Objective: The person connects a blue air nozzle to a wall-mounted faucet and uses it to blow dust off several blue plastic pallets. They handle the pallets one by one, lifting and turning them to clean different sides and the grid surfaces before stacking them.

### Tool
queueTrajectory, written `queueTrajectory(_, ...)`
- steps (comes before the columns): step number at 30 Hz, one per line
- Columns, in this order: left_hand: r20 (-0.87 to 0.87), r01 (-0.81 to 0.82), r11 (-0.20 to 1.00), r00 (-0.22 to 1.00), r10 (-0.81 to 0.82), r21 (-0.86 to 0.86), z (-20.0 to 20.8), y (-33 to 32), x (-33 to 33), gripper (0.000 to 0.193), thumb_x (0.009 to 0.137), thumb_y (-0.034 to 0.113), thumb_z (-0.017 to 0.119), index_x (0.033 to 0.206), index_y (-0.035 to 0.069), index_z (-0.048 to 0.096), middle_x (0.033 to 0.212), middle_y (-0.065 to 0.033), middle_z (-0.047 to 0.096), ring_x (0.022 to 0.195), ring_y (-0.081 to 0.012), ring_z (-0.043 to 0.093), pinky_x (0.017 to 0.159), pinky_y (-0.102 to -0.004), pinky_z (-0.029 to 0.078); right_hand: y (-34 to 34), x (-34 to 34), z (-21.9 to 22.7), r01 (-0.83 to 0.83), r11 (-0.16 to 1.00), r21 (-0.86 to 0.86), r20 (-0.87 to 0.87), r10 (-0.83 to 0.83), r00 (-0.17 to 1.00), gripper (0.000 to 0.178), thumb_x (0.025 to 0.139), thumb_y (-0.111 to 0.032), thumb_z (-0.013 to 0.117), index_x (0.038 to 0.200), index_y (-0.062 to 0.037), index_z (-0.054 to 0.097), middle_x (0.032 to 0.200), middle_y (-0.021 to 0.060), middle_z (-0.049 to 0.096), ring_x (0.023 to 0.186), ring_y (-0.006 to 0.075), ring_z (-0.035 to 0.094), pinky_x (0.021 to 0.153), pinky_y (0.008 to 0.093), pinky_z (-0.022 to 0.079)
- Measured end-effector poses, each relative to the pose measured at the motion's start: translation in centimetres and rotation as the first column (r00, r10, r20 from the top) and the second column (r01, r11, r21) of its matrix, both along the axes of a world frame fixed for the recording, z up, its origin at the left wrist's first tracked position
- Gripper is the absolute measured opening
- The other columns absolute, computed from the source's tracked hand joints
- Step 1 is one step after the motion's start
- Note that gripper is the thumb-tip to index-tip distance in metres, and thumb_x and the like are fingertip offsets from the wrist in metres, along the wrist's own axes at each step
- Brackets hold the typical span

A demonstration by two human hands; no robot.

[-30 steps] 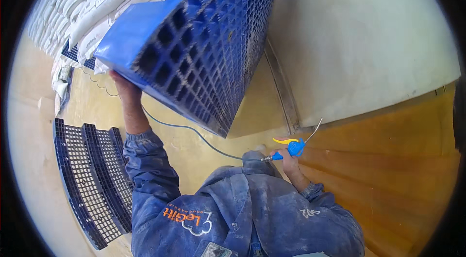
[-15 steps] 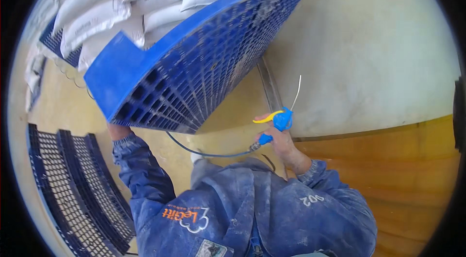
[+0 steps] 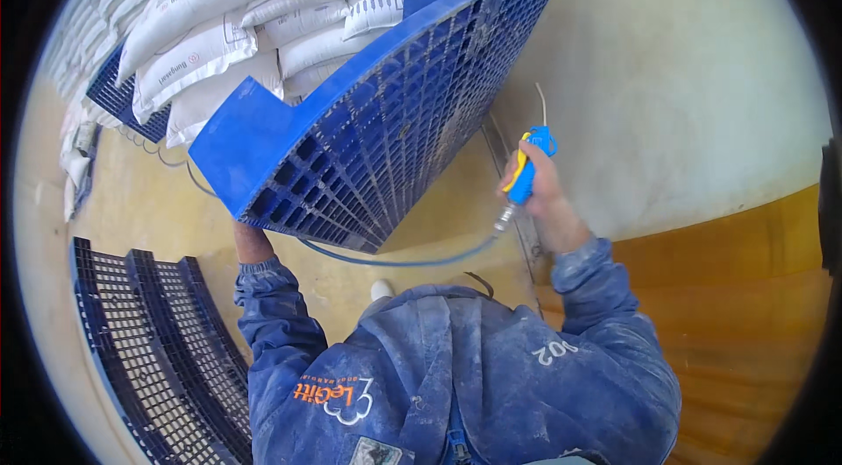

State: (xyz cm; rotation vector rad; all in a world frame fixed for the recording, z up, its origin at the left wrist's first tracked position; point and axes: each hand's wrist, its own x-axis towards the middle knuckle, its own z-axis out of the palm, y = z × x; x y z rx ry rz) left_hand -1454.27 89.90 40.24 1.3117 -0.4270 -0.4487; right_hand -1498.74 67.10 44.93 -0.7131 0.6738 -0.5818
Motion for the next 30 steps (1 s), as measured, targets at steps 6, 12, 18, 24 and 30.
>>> queueTrajectory(6, 0.070, -0.093, 0.986, 0.994, 0.084, 0.141, -1.6, 1.5, -2.5, 0.053, 0.092, 0.045, 0.037, 0.121, 0.003, 0.048, 0.127, -0.0202, 0.047, 0.119, -0.0382, 0.042, 0.098, -0.0411, 0.036, 3.3, -3.6, 4.2, -0.524, 0.832, -0.185, -0.334, 0.448, 0.829, 0.032, 0.087, -0.031, 0.049, 0.072, -0.0032, 0.051, 0.060, 0.0103, 0.056, 0.051, 0.0210, 0.058, 0.051, 0.0328, 0.050)
queueTrajectory(12, 0.250, -0.181, 0.919, 0.964, 0.094, 0.352, -5.1, 0.6, -3.3, 0.049, 0.092, 0.042, 0.038, 0.118, 0.002, 0.052, 0.125, -0.0213, 0.049, 0.117, -0.0401, 0.043, 0.097, -0.0415, 0.037, 1.1, -1.1, 1.9, -0.412, 0.907, -0.094, -0.177, 0.392, 0.903, 0.024, 0.085, -0.029, 0.055, 0.080, -0.0055, 0.056, 0.063, 0.0044, 0.056, 0.053, 0.0149, 0.057, 0.051, 0.0315, 0.050)
queueTrajectory(18, 0.308, -0.126, 0.350, 0.787, -0.534, 0.928, -15.1, 12.6, -6.8, 0.046, 0.091, 0.041, 0.040, 0.103, 0.002, 0.063, 0.112, -0.0230, 0.057, 0.106, -0.0430, 0.051, 0.091, -0.0440, 0.040, 1.9, 0.9, 4.0, -0.466, 0.864, -0.192, -0.163, 0.440, 0.883, 0.023, 0.082, -0.025, 0.059, 0.072, -0.0052, 0.052, 0.058, 0.0041, 0.052, 0.046, 0.0147, 0.053, 0.044, 0.0301, 0.046)
queueTrajectory(24, 0.030, -0.066, -0.009, 0.568, -0.823, 0.998, -13.9, 15.1, -18.7, 0.048, 0.092, 0.045, 0.032, 0.096, 0.011, 0.066, 0.097, -0.0175, 0.063, 0.094, -0.0374, 0.058, 0.083, -0.0477, 0.043, -0.1, -0.8, 1.9, -0.531, 0.819, -0.218, -0.206, 0.493, 0.845, 0.024, 0.083, -0.024, 0.054, 0.071, -0.0035, 0.051, 0.059, 0.0080, 0.053, 0.048, 0.0187, 0.056, 0.045, 0.0319, 0.048)
queueTrajectory(30, 0.023, 0.011, 0.047, 0.753, -0.658, 0.999, -6.5, 13.2, -24.8, 0.056, 0.093, 0.045, 0.030, 0.083, 0.001, 0.064, 0.087, -0.0239, 0.063, 0.088, -0.0395, 0.059, 0.076, -0.0493, 0.044, 3.2, -0.4, 3.1, -0.664, 0.697, -0.272, -0.344, 0.574, 0.743, 0.025, 0.084, -0.029, 0.057, 0.074, -0.0054, 0.054, 0.061, 0.0057, 0.053, 0.052, 0.0149, 0.055, 0.049, 0.0289, 0.046)
